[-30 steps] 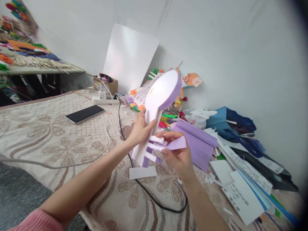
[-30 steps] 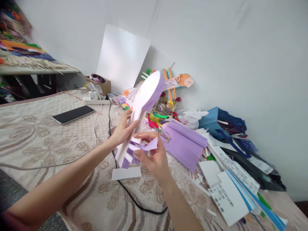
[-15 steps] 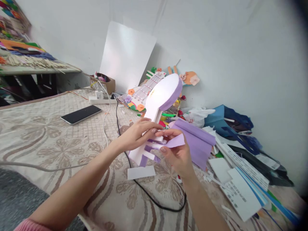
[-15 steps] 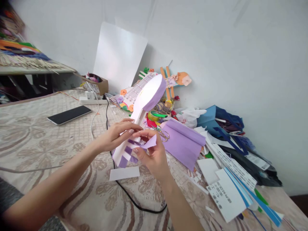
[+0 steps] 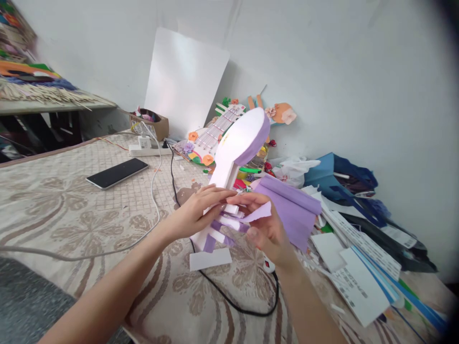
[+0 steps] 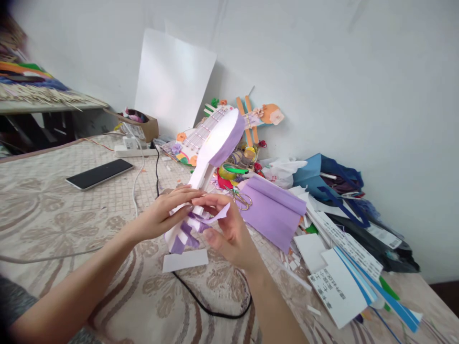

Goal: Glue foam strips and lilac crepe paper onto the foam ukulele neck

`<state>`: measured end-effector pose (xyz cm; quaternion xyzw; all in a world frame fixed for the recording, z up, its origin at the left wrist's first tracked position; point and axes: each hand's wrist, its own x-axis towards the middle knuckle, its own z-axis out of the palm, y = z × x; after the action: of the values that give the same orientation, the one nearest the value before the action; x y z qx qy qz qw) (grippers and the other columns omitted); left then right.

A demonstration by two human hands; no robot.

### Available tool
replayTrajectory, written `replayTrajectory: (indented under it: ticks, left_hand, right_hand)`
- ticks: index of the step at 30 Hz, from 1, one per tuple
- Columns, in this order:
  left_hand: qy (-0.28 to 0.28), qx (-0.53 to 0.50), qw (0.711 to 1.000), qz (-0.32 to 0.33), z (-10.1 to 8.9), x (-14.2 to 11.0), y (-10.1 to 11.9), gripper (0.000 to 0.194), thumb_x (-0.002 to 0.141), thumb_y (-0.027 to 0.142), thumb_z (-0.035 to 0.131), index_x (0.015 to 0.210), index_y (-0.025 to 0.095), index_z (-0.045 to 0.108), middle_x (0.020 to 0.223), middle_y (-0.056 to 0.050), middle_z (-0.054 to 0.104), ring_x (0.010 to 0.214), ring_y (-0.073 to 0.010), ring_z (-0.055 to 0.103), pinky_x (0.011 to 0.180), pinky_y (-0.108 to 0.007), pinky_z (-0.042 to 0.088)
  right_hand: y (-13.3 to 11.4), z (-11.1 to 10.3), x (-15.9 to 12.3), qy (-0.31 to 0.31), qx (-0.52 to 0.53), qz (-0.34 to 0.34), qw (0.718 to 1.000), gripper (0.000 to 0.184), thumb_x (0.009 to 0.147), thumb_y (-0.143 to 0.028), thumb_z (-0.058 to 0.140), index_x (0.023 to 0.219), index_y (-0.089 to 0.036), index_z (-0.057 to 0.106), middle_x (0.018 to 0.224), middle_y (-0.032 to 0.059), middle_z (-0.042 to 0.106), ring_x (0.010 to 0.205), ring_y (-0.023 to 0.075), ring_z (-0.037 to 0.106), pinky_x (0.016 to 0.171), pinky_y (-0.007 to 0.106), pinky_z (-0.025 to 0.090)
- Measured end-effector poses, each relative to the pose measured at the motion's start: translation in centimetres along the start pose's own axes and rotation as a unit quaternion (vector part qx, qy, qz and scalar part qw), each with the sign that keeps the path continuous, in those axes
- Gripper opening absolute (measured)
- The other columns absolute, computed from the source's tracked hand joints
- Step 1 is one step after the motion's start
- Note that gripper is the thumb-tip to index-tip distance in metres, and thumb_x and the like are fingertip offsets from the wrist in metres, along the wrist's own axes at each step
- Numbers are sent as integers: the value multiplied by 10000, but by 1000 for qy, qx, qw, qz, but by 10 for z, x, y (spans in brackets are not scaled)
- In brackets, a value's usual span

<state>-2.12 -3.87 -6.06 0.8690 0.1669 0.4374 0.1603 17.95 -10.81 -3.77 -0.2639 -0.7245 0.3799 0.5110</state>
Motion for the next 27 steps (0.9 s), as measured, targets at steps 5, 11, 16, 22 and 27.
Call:
replayTrajectory:
  ticks: [5,11,16,22,27]
  left_hand:
    - [-22,-3,1000,-6,-4,-1,3,392,1014,245,456,1406,236,459,1335,-92,637,1262,-218,575,1128,-429,416]
    - [-30,6,999,-19,-3,-3,6,407,1010,247,458,1416,258,433,1328,-85,642,1254,-228,587,1140,-462,409]
    - [-6,-12,999,-34,1,-7,4,364,993,224,499,1351,264,448,1280,-76,655,1235,-206,614,1183,-471,374]
    - [3,-33,997,-64,0,-6,6,191,985,204,518,1170,251,505,1260,-69,651,1283,-203,587,1187,-455,379]
    - [-7,-31,998,-54,-1,-4,6,171,984,183,511,1145,241,506,1180,-71,683,1309,-206,575,1199,-469,363]
  right_hand:
    - [-5,-9,-1,-39,-12,18,999,382,939,-290,619,1313,-302,542,1356,82,607,1317,254,540,1125,491,438]
    - [-6,-14,1,-16,-65,12,998,243,951,-235,605,1184,-302,623,1282,69,661,1285,247,569,1082,477,471]
    - [-6,-14,1,30,-122,-15,992,81,932,-212,639,968,-280,666,1133,51,712,1121,240,653,990,456,510]
    - [-5,-2,3,86,-95,-13,992,101,912,-176,665,935,-272,685,1048,37,717,1028,219,666,914,408,528]
    - [-6,11,4,149,-42,12,988,126,913,-146,654,926,-269,680,1003,19,709,992,196,660,923,389,510]
